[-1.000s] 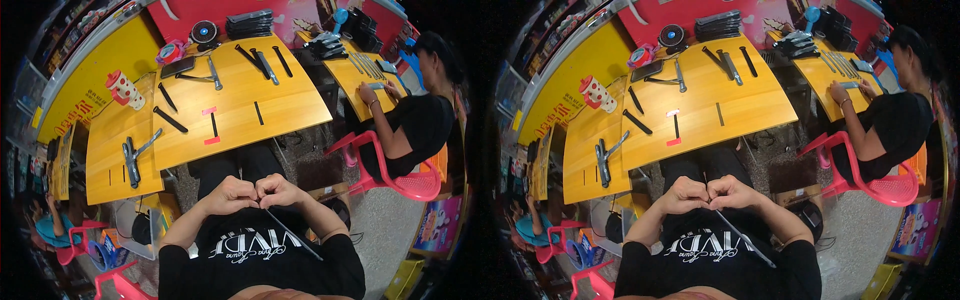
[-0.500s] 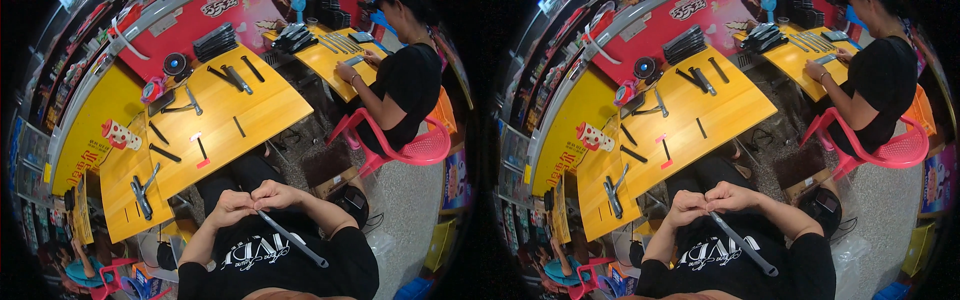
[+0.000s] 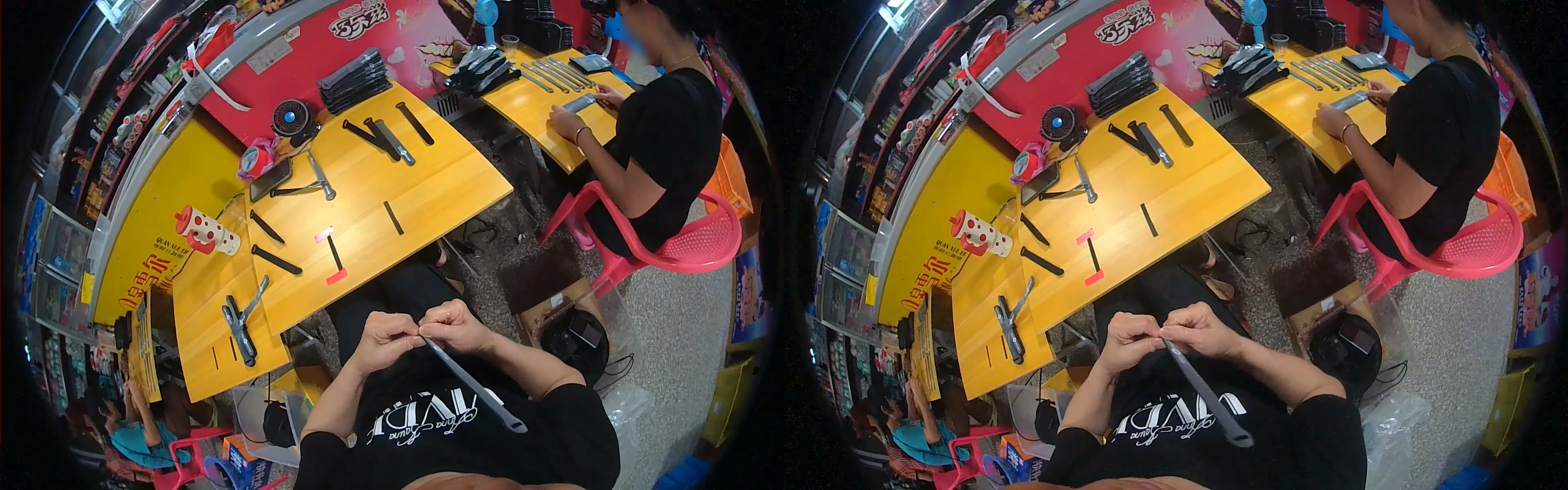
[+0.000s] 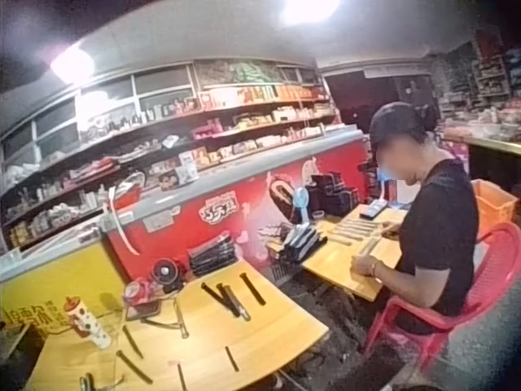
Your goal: Attaching metal clips and fasteners to black webbing straps at a workbench.
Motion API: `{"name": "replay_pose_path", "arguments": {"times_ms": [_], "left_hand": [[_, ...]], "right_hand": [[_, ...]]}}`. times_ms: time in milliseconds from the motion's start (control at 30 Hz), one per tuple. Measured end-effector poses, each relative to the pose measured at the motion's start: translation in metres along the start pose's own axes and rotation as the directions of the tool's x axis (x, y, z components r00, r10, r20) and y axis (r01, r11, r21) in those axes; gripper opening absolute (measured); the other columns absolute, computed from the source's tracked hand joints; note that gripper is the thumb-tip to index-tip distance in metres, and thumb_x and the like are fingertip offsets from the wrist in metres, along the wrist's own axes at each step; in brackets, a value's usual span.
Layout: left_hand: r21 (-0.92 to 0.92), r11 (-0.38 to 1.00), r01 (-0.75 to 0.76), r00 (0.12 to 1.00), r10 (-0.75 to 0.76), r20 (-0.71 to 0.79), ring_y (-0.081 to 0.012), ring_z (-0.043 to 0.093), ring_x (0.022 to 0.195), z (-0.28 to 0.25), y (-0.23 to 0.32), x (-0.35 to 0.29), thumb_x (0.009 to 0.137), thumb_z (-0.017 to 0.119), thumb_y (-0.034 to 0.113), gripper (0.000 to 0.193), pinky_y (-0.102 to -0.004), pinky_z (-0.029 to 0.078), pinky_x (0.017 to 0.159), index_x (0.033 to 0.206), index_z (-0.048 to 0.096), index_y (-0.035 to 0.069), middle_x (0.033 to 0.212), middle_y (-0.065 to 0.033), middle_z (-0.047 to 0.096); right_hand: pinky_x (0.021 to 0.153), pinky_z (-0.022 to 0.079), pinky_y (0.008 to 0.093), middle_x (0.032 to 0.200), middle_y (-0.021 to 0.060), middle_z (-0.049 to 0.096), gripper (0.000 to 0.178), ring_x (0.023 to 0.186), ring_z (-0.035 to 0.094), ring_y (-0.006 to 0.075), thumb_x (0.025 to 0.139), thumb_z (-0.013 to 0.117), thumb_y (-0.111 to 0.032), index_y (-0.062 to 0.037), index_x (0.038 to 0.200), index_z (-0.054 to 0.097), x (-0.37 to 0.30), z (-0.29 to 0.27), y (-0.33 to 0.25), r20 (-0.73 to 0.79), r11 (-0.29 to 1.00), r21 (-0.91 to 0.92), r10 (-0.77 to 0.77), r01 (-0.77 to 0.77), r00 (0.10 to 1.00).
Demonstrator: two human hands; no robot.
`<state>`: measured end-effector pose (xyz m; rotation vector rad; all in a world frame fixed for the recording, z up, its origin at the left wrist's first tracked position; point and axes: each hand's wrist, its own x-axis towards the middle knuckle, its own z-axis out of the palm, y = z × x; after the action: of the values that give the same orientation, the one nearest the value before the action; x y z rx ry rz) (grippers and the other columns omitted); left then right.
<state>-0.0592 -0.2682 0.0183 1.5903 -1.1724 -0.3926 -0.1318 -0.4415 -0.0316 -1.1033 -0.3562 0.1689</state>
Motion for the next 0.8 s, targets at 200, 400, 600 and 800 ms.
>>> {"name": "replay_pose_path", "arguments": {"times_ms": [200,400,600,800], "left_hand": [[-0.135,0.988,0.076,0.990,-0.091,-0.108,-0.0132,0.055,0.050,-0.004,0.021,-0.009,0.075,0.071,0.000,0.011,-0.0245,0.039,0.048,0.069,0.062,0.000,0.059,-0.0065,0.058],[-0.157,0.963,0.219,0.960,-0.242,-0.142,-0.0097,0.056,0.053,-0.032,0.032,-0.039,0.077,0.069,-0.002,0.008,-0.0233,0.039,0.048,0.072,0.064,-0.001,0.061,-0.0044,0.058],[-0.315,0.948,0.037,0.954,-0.127,-0.270,-0.0123,0.060,0.064,-0.021,0.015,-0.041,0.081,0.063,-0.004,0.010,-0.0224,0.054,0.062,0.075,0.055,0.001,0.094,-0.0164,0.061],[-0.830,0.558,-0.007,0.842,-0.443,-0.306,-0.0194,0.066,0.065,-0.005,0.001,-0.051,0.082,0.060,-0.005,0.012,-0.0240,0.055,0.055,0.081,0.050,0.003,0.096,-0.0202,0.064]], "right_hand": [[0.040,0.034,0.0252,0.053,0.0057,0.052,0.021,0.043,0.049,0.0119,0.085,0.054,0.000,0.0024,0.064,0.055,-0.007,0.004,-0.035,-0.122,0.762,-0.476,-0.552,0.439,0.825],[0.042,0.035,0.0257,0.054,0.0070,0.053,0.019,0.045,0.048,0.0126,0.083,0.053,-0.001,0.0025,0.065,0.055,-0.024,-0.015,-0.054,-0.231,0.799,-0.475,-0.517,0.368,0.824],[0.055,0.046,0.0248,0.070,0.0076,0.060,0.009,0.059,0.059,0.0133,0.086,0.055,0.001,0.0033,0.079,0.060,0.001,0.000,-0.040,-0.145,0.884,-0.433,-0.263,0.178,0.954],[0.053,0.044,0.0248,0.066,0.0060,0.060,0.009,0.058,0.057,0.0122,0.085,0.057,0.001,0.0025,0.077,0.060,0.008,0.003,-0.039,0.008,0.838,-0.496,-0.257,0.227,0.966]]}}
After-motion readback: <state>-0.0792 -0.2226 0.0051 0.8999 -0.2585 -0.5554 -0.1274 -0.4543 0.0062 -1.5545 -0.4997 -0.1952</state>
